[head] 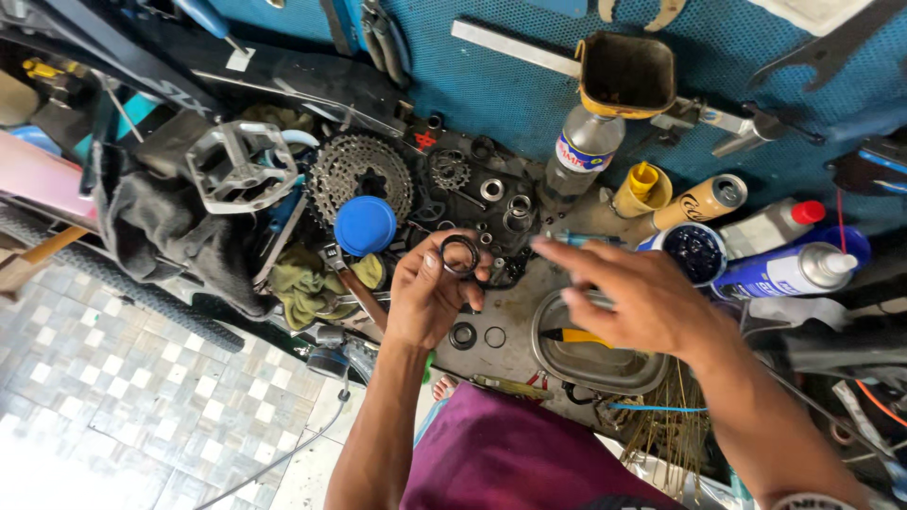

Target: The person assembles small bicycle components on a workbench. They pick up a metal axle, insert ball bearings into a hub shell, and place a retaining ring. The person repeats this process with multiple small parts, handling them one at a time.

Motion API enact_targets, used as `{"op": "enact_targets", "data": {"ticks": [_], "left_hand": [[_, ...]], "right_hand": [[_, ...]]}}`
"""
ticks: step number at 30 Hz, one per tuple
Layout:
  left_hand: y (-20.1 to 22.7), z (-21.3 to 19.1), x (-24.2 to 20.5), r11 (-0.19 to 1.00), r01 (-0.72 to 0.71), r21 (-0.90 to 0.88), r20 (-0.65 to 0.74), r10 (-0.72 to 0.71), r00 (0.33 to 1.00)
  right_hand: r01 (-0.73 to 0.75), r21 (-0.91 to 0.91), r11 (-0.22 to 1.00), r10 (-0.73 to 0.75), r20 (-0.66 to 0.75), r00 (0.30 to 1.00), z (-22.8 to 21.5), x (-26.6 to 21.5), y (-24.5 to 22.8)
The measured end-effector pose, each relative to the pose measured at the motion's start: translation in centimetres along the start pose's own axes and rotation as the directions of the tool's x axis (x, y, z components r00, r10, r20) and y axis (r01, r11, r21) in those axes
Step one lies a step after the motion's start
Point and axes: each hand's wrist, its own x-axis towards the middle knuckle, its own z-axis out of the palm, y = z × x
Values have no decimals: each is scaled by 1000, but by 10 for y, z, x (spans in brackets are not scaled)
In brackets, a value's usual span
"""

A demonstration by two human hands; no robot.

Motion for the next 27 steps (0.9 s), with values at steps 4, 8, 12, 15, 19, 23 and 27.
{"op": "enact_targets", "data": {"ticks": [4,8,12,15,19,23,27], "left_hand": [[2,2,-6,1000,25,17,-37,-24,999],[4,2,-14,1000,11,21,-34,-10,999],[4,1,-17,999,-40,33,-45,41,998],[3,0,-19,998,-52,17,-69,53,996],[4,0,-20,996,-62,63,-115,69,991],[11,5,-17,978,-79,194,-146,108,983],[20,15,-15,924,-75,374,-171,149,974]], "right_hand": [[187,-69,980,-184,43,982,1,27,-27],[173,-66,983,-164,125,979,6,42,-42],[184,-87,979,-169,153,974,11,48,-47],[212,-156,965,-192,136,972,16,49,-47],[279,-349,895,-277,58,959,21,48,-45],[330,-474,816,-375,1,927,20,45,-43],[360,-501,787,-430,-28,902,15,41,-44]]}}
